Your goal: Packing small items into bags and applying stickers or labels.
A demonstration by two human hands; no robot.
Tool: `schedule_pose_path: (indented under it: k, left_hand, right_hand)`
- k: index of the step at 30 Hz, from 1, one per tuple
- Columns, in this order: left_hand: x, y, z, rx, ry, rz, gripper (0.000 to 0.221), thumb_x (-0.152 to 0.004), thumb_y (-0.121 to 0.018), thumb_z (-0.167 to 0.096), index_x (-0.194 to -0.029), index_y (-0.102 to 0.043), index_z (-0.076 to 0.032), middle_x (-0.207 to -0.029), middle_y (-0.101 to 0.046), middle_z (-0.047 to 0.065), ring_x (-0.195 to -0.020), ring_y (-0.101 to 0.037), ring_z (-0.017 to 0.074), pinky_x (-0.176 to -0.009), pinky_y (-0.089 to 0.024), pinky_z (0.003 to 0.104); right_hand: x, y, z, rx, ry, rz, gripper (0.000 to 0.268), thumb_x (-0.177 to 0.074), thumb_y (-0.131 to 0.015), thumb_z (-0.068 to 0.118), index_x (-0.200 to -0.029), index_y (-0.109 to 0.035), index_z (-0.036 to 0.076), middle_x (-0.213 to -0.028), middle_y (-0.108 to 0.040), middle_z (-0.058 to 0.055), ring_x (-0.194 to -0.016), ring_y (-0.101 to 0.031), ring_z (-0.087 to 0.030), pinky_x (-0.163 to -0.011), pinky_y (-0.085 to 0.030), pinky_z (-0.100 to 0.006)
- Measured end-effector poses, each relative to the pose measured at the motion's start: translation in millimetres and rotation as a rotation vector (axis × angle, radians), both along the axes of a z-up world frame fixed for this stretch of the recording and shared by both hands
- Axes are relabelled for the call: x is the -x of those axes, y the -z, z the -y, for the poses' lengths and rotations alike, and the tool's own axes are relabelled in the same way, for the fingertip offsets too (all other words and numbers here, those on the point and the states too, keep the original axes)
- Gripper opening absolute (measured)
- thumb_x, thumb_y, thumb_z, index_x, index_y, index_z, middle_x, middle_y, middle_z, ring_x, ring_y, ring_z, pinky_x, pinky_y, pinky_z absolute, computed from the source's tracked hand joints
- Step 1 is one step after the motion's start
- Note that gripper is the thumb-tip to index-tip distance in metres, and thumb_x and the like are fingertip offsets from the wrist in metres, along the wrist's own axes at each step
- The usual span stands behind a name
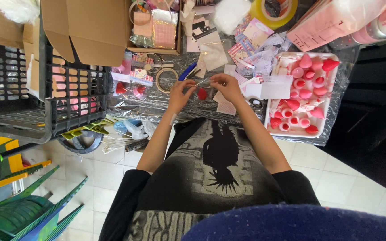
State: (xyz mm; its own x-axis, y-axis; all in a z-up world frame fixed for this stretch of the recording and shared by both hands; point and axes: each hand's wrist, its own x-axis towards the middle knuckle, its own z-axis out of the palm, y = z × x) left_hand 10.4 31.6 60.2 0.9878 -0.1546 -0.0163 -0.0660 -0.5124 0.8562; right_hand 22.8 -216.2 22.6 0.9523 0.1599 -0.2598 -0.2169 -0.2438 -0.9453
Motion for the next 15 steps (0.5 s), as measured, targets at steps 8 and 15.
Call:
schedule_pose_path:
  k: [8,15]
  left_hand:
    - [-2,-15,3,-0.134,-0.004,0.24,0.014,-0.085,-0.08,-0.016,-0.097,-0.074,-0.012,-0.108,-0.075,0.009,-0.104,-0.064,0.0293,-0.092,-0.048,0.041]
    - [-1,-21,4,-0.151,0.029,0.063,0.012,-0.09,-0.077,-0.017,-0.098,-0.073,-0.01,-0.093,-0.078,0.003,-0.091,-0.073,0.0231,-0.086,-0.05,0.042]
  right_hand:
    - [3,-10,0,-0.075,0.021,-0.033,0.03,-0.085,-0.083,0.011,-0.114,-0.076,0.012,-0.095,-0.075,-0.001,-0.079,-0.062,-0.007,-0.071,-0.05,-0.025]
    - [5,-16,0,0.266,-0.079,0.179,0.019,-0.088,-0.083,0.02,-0.098,-0.079,0.006,-0.1,-0.074,-0.008,-0.073,-0.065,-0.015,-0.068,-0.052,-0.029]
